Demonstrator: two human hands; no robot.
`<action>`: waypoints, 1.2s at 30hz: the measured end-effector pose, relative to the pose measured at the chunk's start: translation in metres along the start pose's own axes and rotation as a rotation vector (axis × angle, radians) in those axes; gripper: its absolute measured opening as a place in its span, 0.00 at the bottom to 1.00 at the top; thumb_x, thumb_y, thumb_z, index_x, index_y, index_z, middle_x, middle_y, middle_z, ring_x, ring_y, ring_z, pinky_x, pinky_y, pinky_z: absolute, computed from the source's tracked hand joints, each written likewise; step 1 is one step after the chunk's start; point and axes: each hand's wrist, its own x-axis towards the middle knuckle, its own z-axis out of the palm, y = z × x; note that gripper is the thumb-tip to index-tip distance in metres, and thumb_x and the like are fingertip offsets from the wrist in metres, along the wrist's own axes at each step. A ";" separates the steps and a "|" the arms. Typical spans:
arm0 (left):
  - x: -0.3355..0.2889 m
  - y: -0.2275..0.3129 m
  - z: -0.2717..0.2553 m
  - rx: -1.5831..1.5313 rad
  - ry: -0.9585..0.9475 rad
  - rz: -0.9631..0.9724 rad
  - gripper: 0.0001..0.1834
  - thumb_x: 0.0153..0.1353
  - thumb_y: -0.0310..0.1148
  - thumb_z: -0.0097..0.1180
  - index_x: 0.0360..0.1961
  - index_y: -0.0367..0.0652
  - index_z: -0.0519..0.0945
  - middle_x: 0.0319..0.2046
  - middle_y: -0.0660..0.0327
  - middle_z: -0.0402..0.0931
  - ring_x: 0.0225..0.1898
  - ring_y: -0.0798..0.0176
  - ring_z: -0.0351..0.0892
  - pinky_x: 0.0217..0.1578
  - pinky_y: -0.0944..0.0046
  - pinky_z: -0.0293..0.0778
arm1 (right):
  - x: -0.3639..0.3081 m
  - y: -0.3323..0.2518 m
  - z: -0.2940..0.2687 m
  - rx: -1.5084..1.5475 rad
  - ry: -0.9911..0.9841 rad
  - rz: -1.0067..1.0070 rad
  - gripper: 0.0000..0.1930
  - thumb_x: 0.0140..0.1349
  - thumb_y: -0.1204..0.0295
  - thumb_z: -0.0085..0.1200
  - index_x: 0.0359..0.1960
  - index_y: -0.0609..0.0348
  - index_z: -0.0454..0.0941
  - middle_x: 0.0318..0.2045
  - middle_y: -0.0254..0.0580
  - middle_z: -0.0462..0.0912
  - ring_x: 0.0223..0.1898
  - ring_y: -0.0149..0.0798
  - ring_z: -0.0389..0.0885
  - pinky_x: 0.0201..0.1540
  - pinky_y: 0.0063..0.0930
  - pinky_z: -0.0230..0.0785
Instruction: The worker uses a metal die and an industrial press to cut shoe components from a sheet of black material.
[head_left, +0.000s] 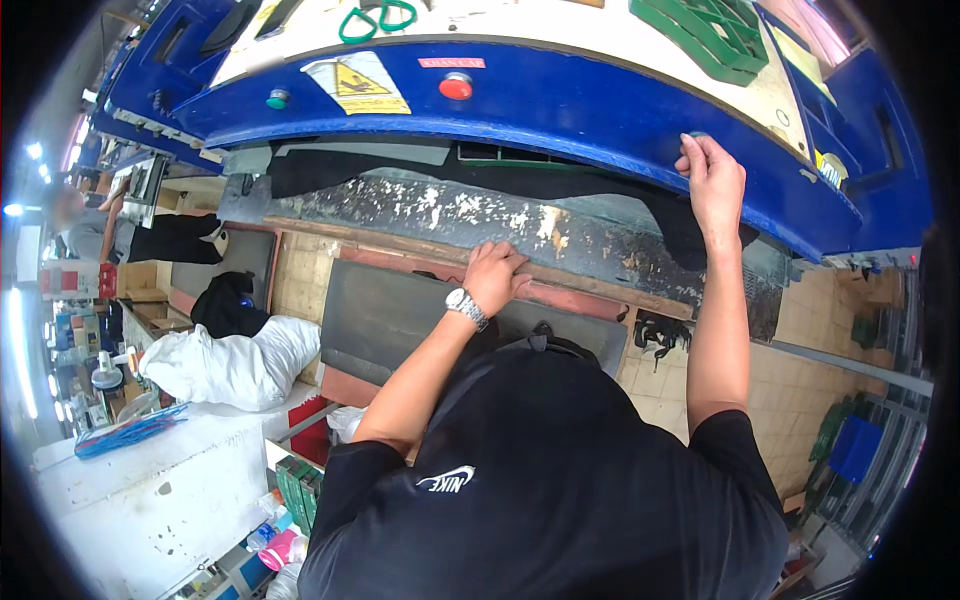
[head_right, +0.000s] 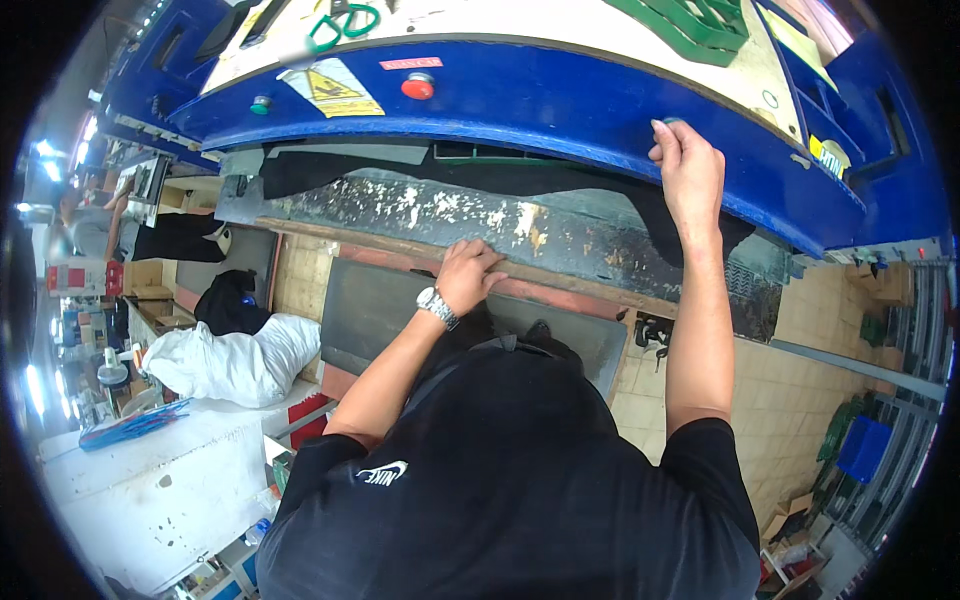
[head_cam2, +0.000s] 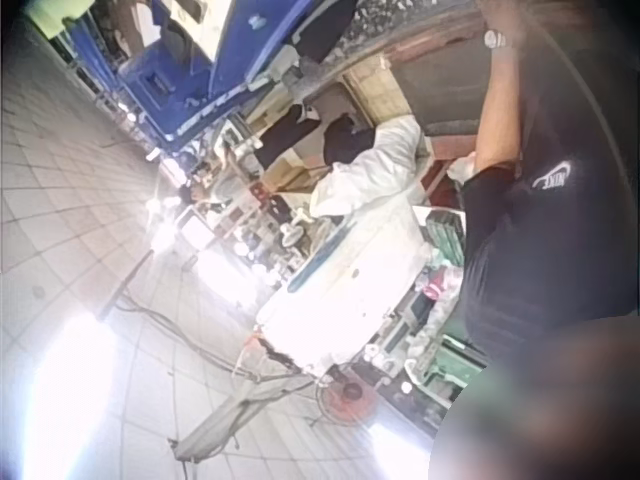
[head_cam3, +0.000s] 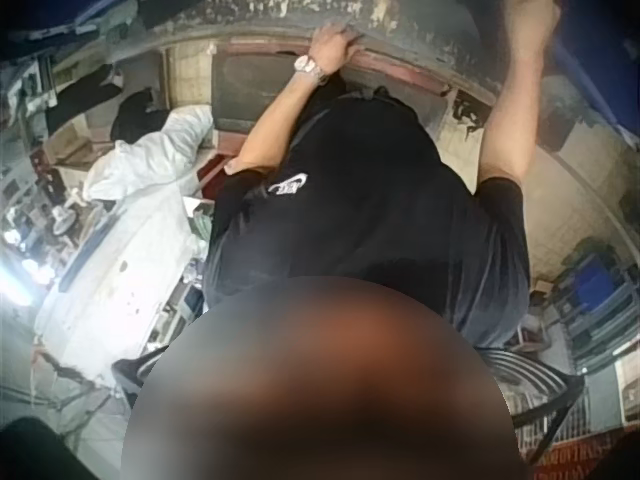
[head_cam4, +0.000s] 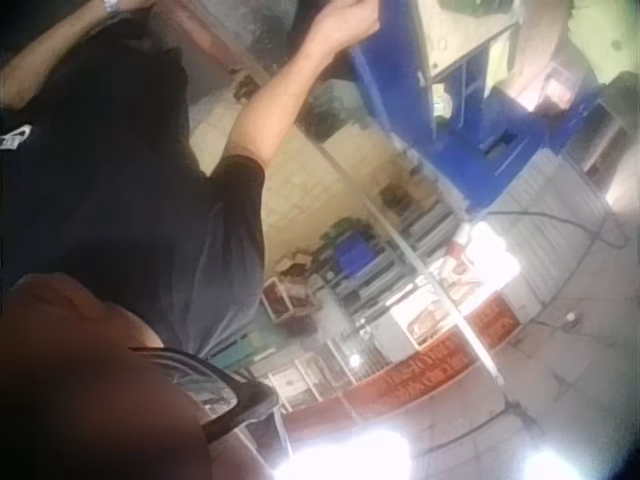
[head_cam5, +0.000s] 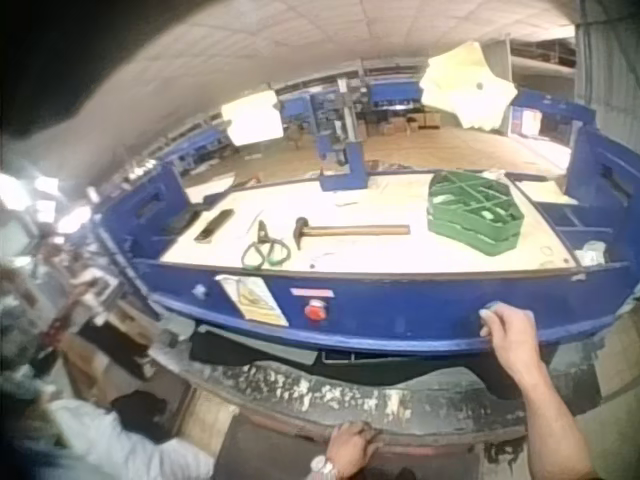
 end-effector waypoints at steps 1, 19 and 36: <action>0.007 -0.004 0.002 -0.005 0.025 0.009 0.17 0.53 0.38 0.68 0.44 0.46 0.86 0.38 0.61 0.77 0.46 0.52 0.73 0.52 0.53 0.68 | -0.001 0.004 0.003 -0.018 -0.011 -0.003 0.13 0.69 0.66 0.56 0.36 0.66 0.82 0.22 0.42 0.83 0.24 0.33 0.81 0.32 0.28 0.72; 0.071 -0.023 0.005 0.034 -0.090 -0.077 0.19 0.55 0.41 0.68 0.47 0.48 0.85 0.48 0.57 0.73 0.55 0.49 0.69 0.60 0.48 0.62 | -0.109 0.073 0.034 -0.440 -0.516 -0.018 0.21 0.45 0.72 0.73 0.41 0.67 0.82 0.43 0.54 0.79 0.49 0.58 0.78 0.51 0.47 0.70; 0.037 -0.021 0.034 0.094 -0.047 -0.117 0.21 0.49 0.44 0.70 0.42 0.45 0.85 0.48 0.57 0.74 0.56 0.50 0.69 0.54 0.50 0.66 | -0.139 0.097 0.045 -0.537 -0.564 -0.169 0.20 0.41 0.75 0.75 0.36 0.70 0.82 0.41 0.59 0.80 0.45 0.60 0.79 0.48 0.45 0.72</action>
